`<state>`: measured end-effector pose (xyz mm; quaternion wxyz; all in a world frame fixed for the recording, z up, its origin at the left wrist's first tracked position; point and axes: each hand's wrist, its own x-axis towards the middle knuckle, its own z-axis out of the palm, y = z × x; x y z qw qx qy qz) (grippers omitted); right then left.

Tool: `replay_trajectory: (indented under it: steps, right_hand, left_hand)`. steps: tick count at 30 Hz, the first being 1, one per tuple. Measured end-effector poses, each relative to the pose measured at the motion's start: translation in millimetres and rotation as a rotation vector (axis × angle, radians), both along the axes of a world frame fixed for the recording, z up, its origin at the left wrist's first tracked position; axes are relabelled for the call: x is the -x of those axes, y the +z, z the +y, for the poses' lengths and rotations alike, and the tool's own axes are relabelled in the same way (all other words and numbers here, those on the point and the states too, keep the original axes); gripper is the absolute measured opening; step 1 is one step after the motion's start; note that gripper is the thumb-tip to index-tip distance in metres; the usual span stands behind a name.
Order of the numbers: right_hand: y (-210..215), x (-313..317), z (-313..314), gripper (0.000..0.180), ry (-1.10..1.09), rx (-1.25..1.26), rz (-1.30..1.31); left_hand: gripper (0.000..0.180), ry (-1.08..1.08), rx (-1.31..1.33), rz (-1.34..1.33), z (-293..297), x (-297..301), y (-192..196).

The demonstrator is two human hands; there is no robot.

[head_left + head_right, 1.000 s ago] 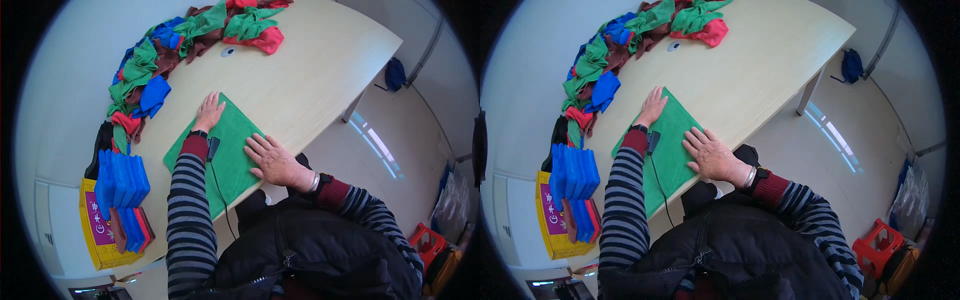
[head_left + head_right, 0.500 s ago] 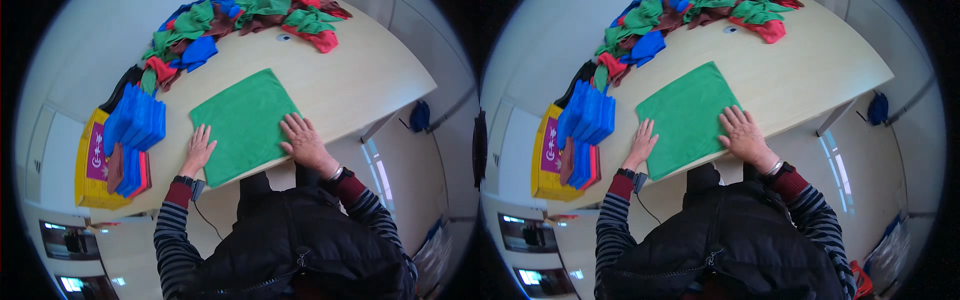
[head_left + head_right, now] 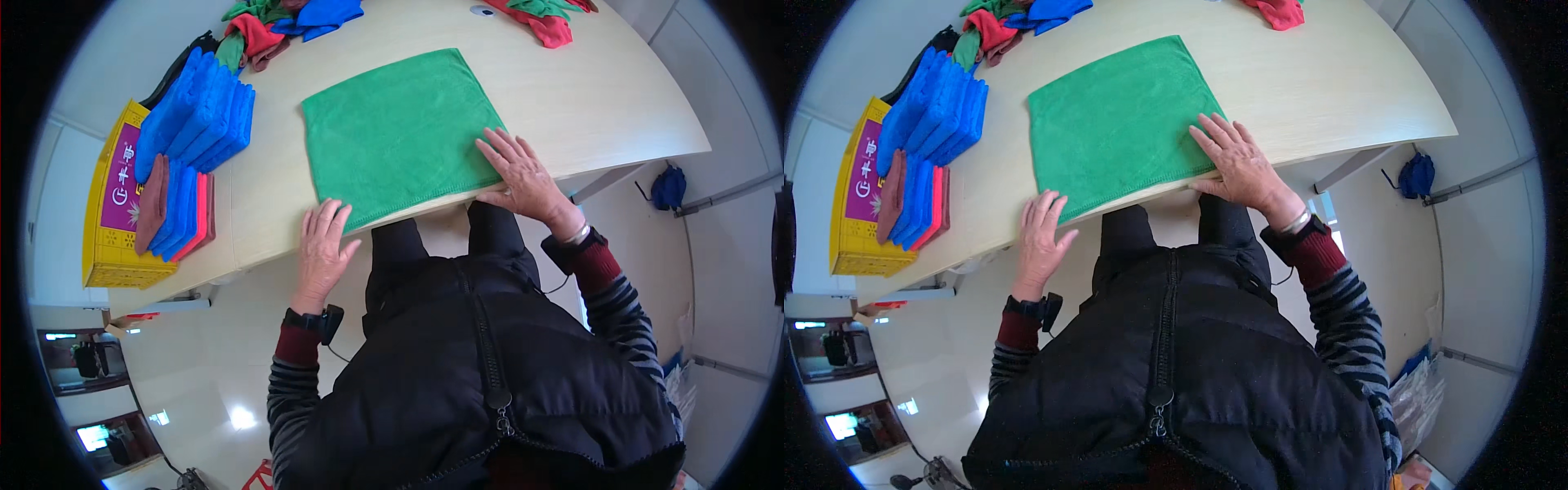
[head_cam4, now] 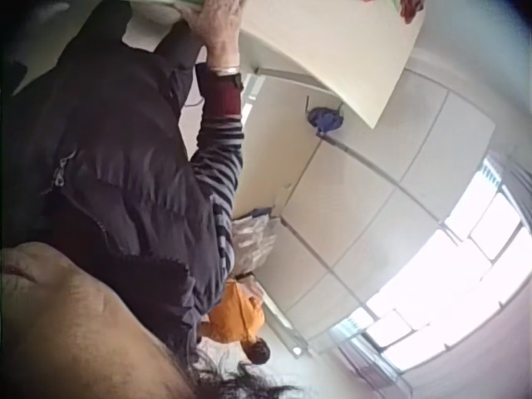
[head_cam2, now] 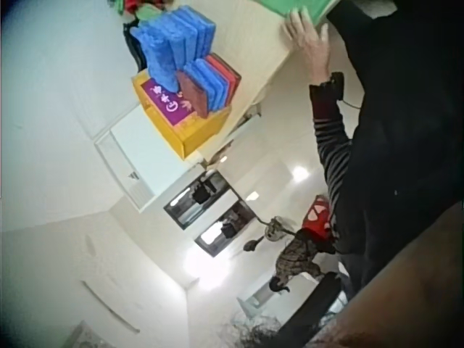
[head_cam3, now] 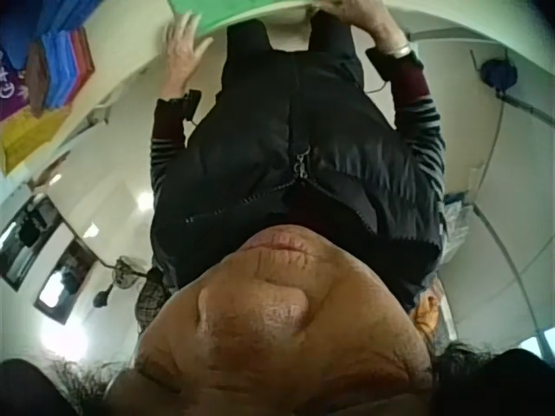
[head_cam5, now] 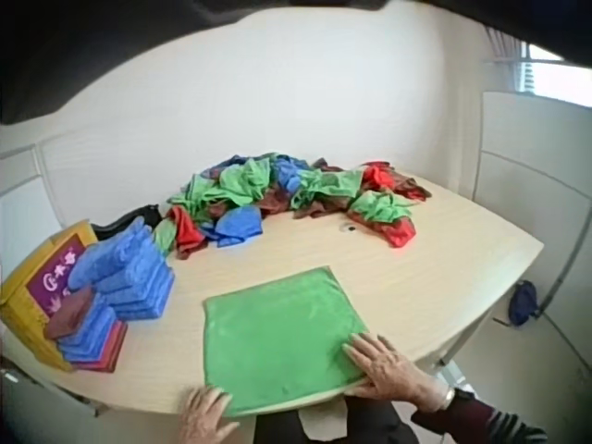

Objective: Folding various colored cloths and stacking them on a workspace table.

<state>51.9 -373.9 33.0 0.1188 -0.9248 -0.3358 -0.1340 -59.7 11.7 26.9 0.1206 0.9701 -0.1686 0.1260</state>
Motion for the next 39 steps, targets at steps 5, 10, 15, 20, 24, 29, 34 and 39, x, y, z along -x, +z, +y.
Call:
replay_trajectory:
  steps: [5, 10, 15, 20, 24, 29, 34, 39]
  right_hand:
    - [-2, -1, 10, 0.082, 0.104, -0.028, 0.082]
    - [-4, 33, 3, 0.064, 0.042, -0.11, 0.074]
    - [-12, 42, -10, 0.051, 0.155, -0.211, 0.02]
    - [-2, 42, -6, 0.043, 0.118, -0.267, 0.032]
    - [-2, 47, -22, 0.041, 0.041, -0.241, 0.054]
    - [19, 39, -9, 0.032, 0.156, -0.256, 0.124]
    - [45, 31, -28, 0.021, 0.119, -0.308, 0.278]
    - [67, -7, -48, 0.014, 0.079, -0.347, 0.578]
  left_hand:
    - [0.032, 0.021, 0.179, -0.178, 16, 10, -26]
    - [0.026, -0.008, 0.172, -0.232, 12, 23, -20]
    - [0.026, 0.028, 0.202, -0.266, 16, 49, -14]
    - [0.022, 0.079, 0.211, -0.25, 17, 53, -13]
    - [0.013, 0.034, 0.276, -0.266, 13, 45, -6]
    - [0.012, 0.052, 0.365, -0.18, 32, 48, 6]
    - [0.013, -0.04, 0.539, 0.006, 35, 41, 30]
    - [0.009, 0.086, 0.849, 0.178, 29, -1, 50]
